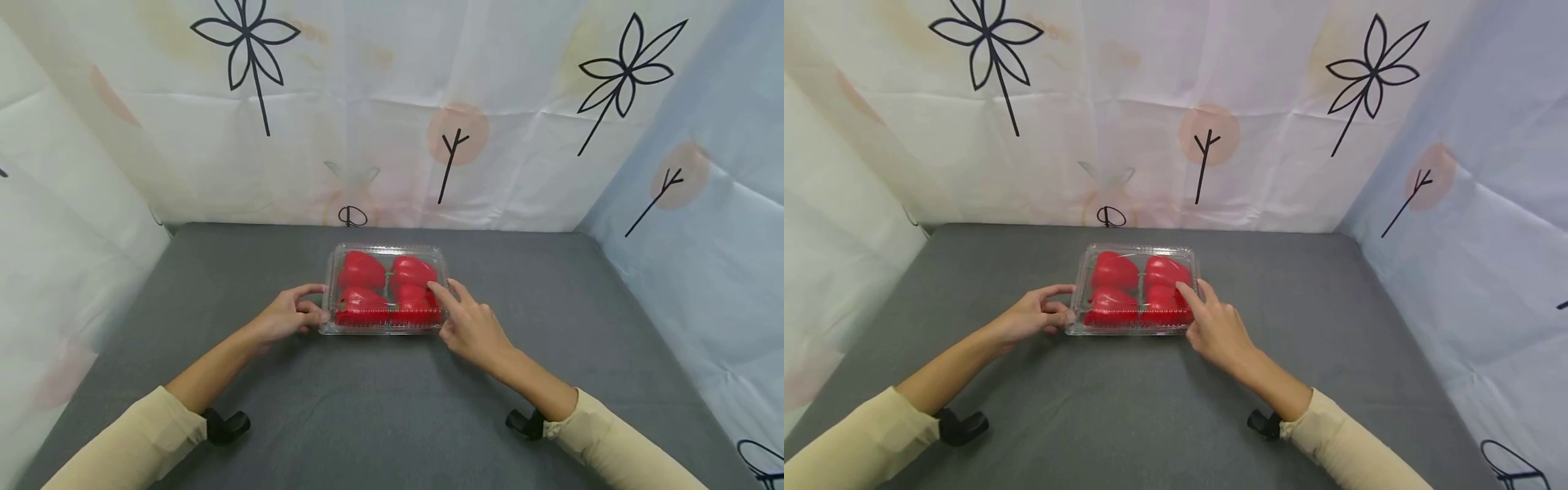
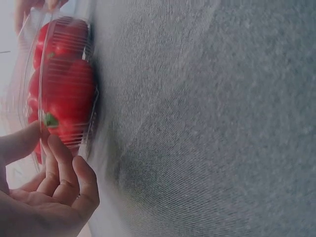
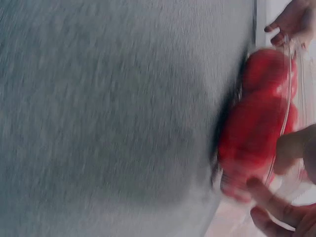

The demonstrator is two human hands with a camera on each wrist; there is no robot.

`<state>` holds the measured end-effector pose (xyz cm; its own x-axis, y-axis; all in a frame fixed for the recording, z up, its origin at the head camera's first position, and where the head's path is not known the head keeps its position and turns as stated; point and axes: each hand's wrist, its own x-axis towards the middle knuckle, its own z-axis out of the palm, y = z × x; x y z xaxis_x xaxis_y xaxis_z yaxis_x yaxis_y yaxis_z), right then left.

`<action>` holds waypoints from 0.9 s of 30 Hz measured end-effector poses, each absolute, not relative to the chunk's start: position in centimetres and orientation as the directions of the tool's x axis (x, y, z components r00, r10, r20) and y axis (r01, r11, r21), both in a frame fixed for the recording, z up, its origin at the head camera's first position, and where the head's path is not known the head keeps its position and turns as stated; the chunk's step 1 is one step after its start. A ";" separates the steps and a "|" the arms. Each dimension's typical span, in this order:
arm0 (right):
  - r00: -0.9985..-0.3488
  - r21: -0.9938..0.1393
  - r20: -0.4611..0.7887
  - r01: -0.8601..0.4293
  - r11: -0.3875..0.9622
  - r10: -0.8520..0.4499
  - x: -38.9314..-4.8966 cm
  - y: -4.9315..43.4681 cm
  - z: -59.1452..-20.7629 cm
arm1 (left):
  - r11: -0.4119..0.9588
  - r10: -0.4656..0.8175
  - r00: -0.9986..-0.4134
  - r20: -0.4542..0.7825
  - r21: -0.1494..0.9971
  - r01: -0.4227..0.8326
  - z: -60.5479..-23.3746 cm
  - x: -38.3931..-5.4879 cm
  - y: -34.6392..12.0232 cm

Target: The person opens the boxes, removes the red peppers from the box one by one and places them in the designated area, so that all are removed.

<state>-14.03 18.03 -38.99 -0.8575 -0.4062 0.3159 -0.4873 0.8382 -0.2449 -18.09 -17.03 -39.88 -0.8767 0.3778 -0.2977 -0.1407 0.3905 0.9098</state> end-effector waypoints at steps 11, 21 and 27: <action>-0.840 -0.197 0.309 -0.516 0.834 -0.446 -14.8 19.1 -38.5 | 0.344 0.392 -0.855 -0.340 0.916 -0.207 -40.0 -18.3 -17.1; -0.850 -0.209 0.292 -0.504 0.838 -0.439 -15.3 19.0 -36.7 | 0.312 0.396 -0.852 -0.341 0.923 -0.224 -40.1 -18.3 -16.9; -0.847 -0.225 0.279 -0.516 0.827 -0.452 -15.8 19.2 -35.7 | 0.304 0.419 -0.848 -0.324 0.930 -0.205 -40.1 -18.3 -16.9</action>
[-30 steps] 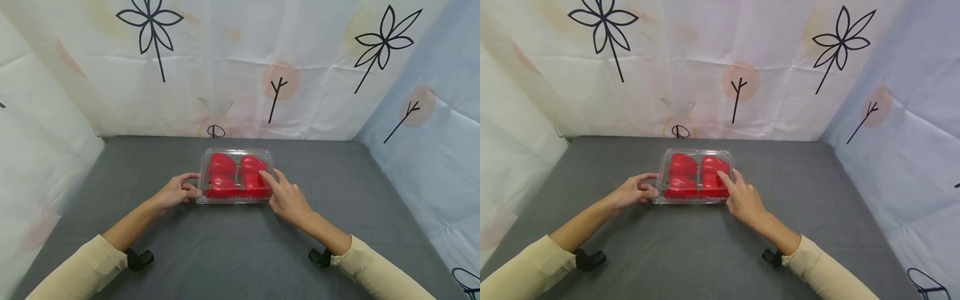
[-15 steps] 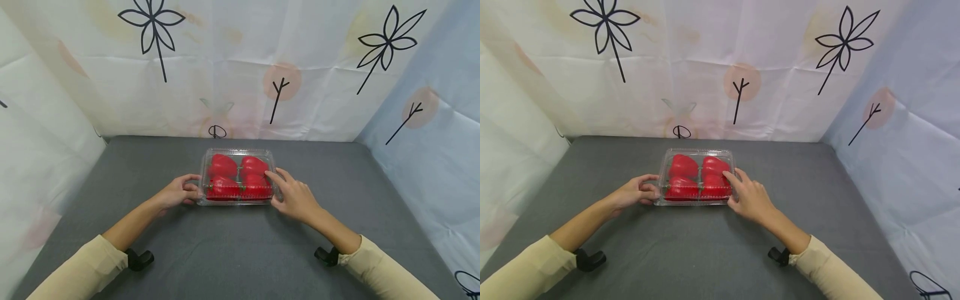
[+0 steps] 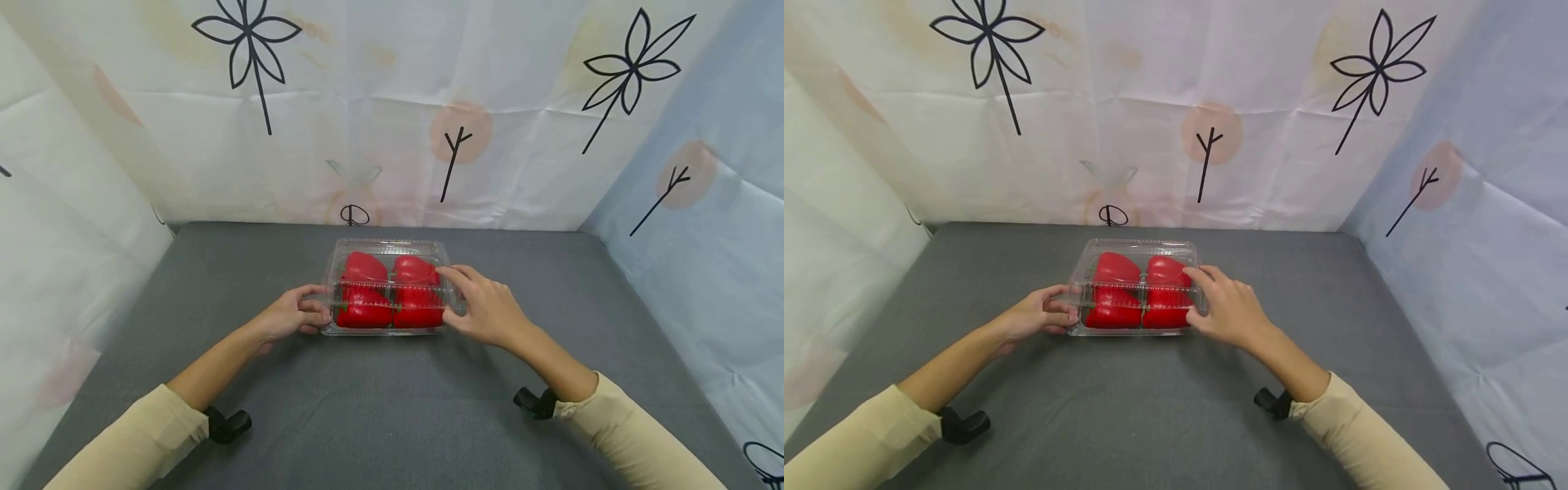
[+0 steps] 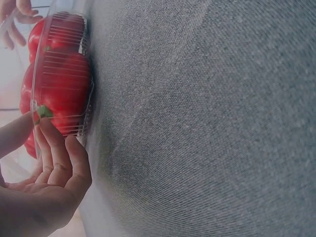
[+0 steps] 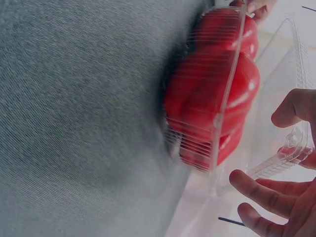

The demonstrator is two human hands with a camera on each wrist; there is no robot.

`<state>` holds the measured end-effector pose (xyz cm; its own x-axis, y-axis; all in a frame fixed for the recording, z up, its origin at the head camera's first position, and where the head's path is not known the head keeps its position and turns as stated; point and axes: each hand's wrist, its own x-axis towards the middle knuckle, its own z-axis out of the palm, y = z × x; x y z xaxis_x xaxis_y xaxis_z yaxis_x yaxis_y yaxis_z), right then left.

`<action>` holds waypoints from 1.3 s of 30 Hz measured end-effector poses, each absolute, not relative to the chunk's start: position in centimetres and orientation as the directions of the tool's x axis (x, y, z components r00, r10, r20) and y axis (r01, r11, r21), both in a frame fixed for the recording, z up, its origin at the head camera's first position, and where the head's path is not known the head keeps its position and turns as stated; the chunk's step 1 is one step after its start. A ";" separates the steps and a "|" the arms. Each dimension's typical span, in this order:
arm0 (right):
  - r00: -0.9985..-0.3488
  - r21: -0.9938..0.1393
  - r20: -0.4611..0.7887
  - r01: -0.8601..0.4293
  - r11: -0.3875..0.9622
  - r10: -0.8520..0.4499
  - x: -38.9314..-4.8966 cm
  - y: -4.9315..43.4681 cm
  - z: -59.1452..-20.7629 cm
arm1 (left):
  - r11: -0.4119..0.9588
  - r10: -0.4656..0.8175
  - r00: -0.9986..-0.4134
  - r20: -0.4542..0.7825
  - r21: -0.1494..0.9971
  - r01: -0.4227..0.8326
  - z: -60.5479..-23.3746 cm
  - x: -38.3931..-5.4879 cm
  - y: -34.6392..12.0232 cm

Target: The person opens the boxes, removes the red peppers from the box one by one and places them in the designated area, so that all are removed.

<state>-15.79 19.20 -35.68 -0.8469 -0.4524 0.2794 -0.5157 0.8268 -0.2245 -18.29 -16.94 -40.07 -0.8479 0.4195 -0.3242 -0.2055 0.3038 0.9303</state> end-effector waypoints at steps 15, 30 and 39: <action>-0.872 -0.289 0.263 -0.479 0.829 -0.412 -16.6 19.5 -34.1 | 0.285 0.424 -0.844 -0.327 0.933 -0.219 -40.1 -17.9 -16.9; -0.905 -0.435 0.306 -0.409 0.802 -0.295 -18.1 19.7 -33.3 | 0.269 0.435 -0.837 -0.331 0.935 -0.230 -40.3 -17.8 -16.9; -0.916 -0.585 0.315 -0.393 0.710 -0.248 -19.8 20.1 -33.1 | 0.265 0.433 -0.835 -0.340 0.933 -0.243 -40.3 -17.7 -16.9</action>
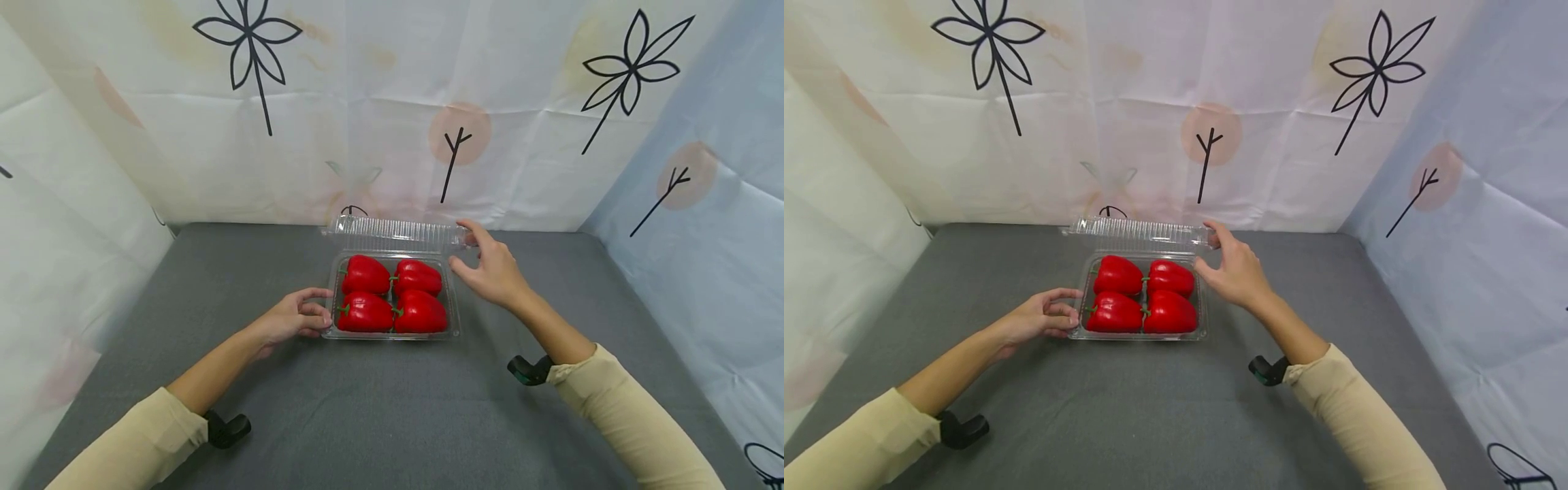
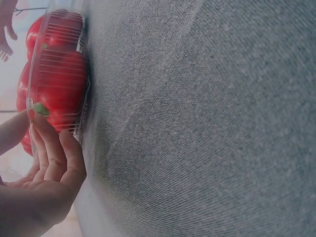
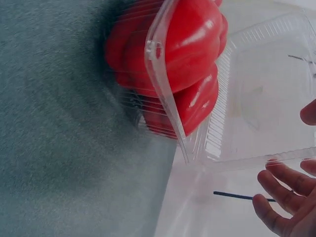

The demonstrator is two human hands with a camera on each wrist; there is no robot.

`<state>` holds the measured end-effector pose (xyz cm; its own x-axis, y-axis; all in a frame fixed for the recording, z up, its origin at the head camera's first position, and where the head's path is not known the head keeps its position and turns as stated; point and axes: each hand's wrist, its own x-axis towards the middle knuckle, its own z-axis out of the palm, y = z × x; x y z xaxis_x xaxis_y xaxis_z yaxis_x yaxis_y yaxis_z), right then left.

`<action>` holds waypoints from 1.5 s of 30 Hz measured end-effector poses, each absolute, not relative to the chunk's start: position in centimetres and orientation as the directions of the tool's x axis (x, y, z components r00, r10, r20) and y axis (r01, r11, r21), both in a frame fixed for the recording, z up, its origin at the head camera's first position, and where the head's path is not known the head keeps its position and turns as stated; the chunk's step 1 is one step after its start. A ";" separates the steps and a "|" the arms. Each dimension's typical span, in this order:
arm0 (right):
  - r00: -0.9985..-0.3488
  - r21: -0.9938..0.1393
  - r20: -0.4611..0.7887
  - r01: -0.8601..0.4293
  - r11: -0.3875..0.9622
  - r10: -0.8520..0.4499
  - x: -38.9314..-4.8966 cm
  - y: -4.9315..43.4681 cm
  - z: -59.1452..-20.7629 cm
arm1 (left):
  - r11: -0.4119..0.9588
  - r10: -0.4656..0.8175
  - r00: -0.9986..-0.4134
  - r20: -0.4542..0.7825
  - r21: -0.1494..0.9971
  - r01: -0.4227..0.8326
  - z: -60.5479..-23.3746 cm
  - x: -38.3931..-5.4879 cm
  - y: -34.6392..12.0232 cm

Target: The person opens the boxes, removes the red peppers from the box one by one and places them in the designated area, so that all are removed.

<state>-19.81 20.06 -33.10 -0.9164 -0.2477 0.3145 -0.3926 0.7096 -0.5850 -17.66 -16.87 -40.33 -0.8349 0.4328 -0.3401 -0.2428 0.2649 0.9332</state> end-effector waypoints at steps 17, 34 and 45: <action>-0.949 -0.868 0.226 -0.299 0.395 -0.222 -22.7 20.3 -33.5 | 0.224 0.461 -0.826 -0.324 0.943 -0.244 -40.4 -17.2 -16.9; -0.978 -0.878 0.067 -0.152 0.454 -0.198 -24.3 20.1 -35.8 | 0.202 0.488 -0.812 -0.320 0.947 -0.251 -40.9 -17.1 -16.9; -0.981 -0.866 0.051 -0.136 0.481 -0.186 -24.3 20.3 -36.4 | 0.176 0.516 -0.799 -0.309 0.951 -0.254 -41.0 -16.6 -16.8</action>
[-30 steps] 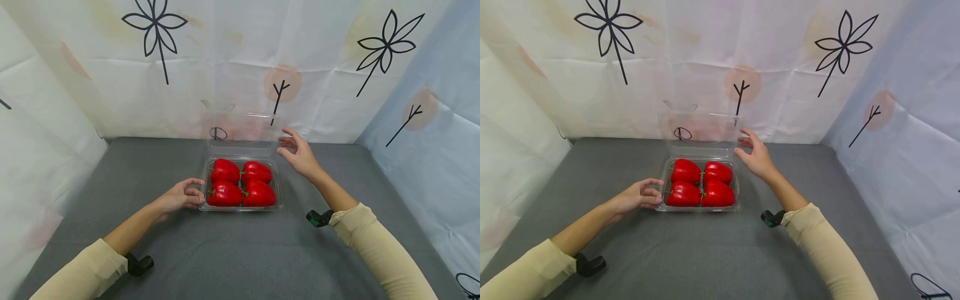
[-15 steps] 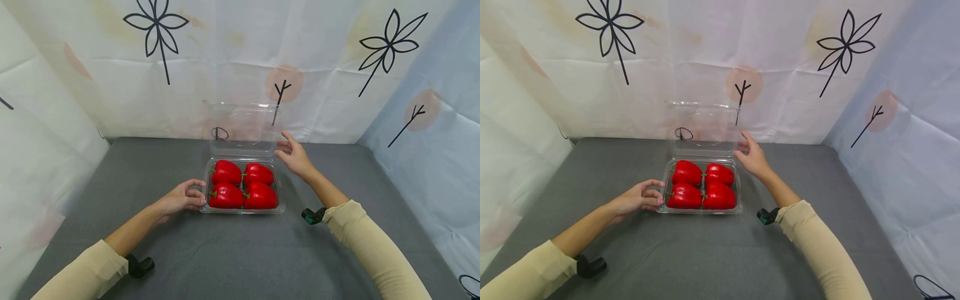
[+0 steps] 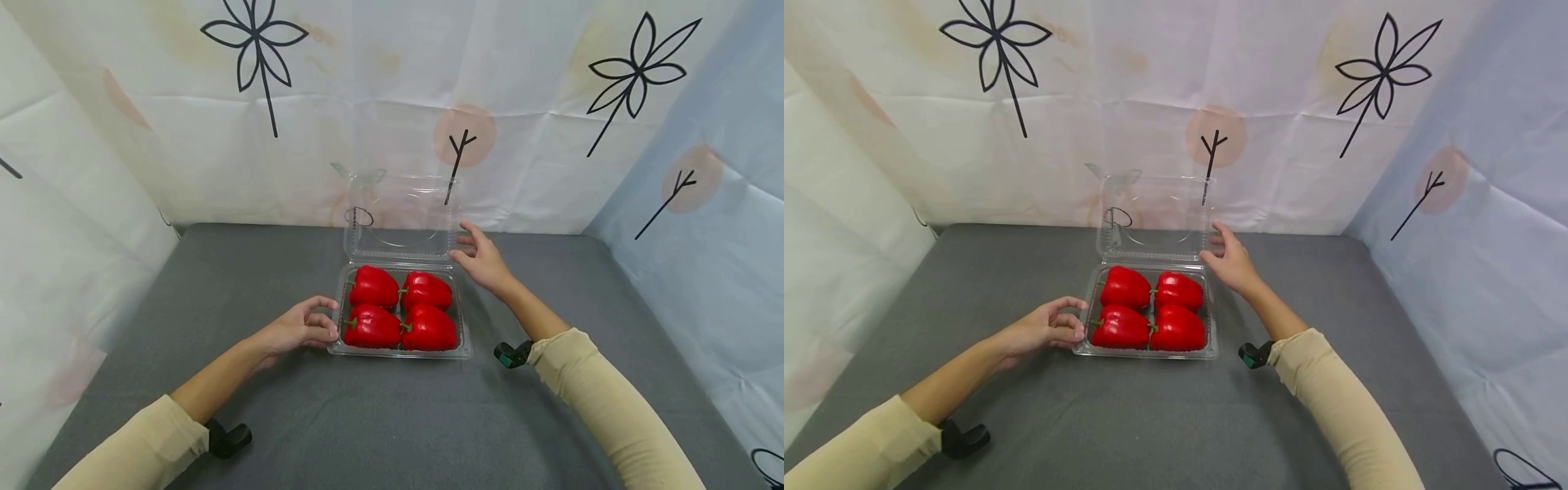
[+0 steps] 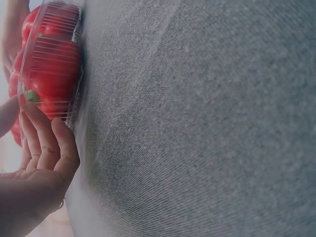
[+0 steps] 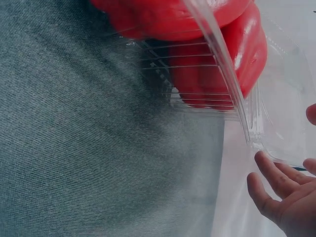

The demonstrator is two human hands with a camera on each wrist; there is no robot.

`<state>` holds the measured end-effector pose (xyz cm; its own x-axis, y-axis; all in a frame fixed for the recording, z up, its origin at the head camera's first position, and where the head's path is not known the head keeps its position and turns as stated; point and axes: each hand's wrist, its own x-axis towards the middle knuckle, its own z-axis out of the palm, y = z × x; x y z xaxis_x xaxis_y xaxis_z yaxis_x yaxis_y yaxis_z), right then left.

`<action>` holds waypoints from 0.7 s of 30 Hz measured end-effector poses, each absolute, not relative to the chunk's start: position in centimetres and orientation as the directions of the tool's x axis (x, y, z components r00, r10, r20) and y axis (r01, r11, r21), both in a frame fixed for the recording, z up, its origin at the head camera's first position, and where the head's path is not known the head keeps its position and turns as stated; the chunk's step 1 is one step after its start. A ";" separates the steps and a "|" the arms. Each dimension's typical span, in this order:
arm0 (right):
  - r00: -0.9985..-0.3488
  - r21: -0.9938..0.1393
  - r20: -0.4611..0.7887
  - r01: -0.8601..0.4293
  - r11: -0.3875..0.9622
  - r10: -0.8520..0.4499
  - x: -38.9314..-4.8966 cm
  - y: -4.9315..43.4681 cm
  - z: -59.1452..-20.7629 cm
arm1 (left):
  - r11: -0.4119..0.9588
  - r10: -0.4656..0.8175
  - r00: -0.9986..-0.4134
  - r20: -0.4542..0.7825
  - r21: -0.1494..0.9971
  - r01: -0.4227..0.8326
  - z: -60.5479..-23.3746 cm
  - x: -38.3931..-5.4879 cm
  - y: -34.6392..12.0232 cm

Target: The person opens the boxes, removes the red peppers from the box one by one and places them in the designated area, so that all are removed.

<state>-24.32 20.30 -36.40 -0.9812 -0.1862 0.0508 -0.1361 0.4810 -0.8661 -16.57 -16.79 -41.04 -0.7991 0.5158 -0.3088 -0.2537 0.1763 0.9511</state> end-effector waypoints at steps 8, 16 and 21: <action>-0.977 -0.847 0.014 -0.125 0.517 -0.212 -24.1 20.3 -36.6 | 0.166 0.538 -0.787 -0.302 0.953 -0.253 -41.1 -16.2 -16.7; -0.971 -0.839 -0.026 -0.108 0.534 -0.236 -23.8 20.5 -36.9 | 0.171 0.533 -0.786 -0.313 0.950 -0.262 -41.2 -16.3 -16.7; -0.969 -0.777 0.006 -0.159 0.609 -0.246 -23.6 20.9 -37.4 | 0.172 0.533 -0.784 -0.317 0.948 -0.267 -41.2 -16.3 -16.8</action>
